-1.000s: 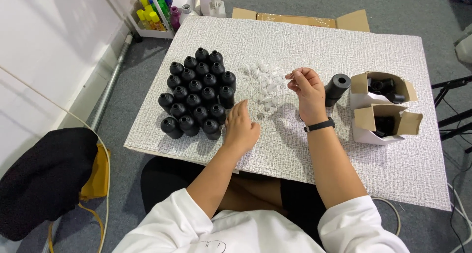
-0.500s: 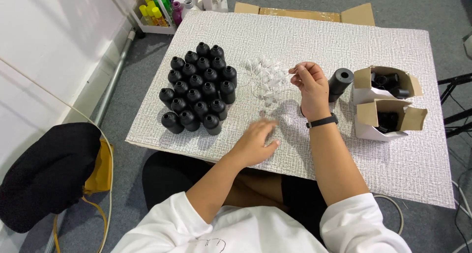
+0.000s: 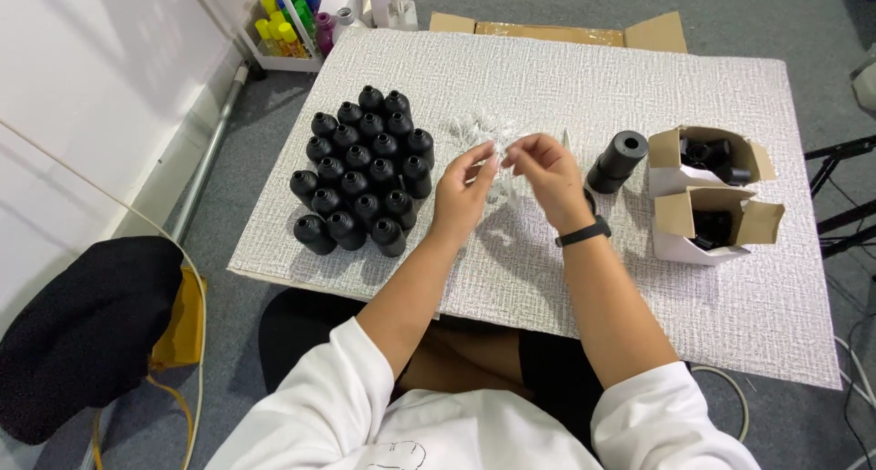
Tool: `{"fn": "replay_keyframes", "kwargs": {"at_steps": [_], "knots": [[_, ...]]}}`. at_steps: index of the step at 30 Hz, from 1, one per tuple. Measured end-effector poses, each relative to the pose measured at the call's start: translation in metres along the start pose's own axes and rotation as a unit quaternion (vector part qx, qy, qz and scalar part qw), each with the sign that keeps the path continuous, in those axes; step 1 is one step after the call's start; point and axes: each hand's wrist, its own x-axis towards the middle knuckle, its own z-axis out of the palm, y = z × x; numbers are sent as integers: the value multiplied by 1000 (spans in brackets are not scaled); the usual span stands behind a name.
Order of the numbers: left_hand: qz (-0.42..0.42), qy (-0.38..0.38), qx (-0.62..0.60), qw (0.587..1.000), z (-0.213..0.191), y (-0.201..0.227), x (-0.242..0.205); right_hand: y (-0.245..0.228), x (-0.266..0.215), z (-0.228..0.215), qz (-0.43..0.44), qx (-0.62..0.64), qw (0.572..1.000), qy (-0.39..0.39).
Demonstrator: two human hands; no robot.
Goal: Assembling black perfume bottles by inserting white nozzles and attaching black caps before placing them in a box.
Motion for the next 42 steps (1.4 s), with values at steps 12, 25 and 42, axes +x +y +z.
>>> {"fn": "replay_keyframes", "kwargs": {"at_steps": [12,25,42], "knots": [[-7,54,-133,990,16,-17,53,-19,-7,-27,74,-550,831,26],[-34,78,-179,980,5,-42,47,-60,-11,-40,305,-681,665,-41],[25,46,-191,980,3,-26,35,-30,-7,-36,230,-591,771,51]]}}
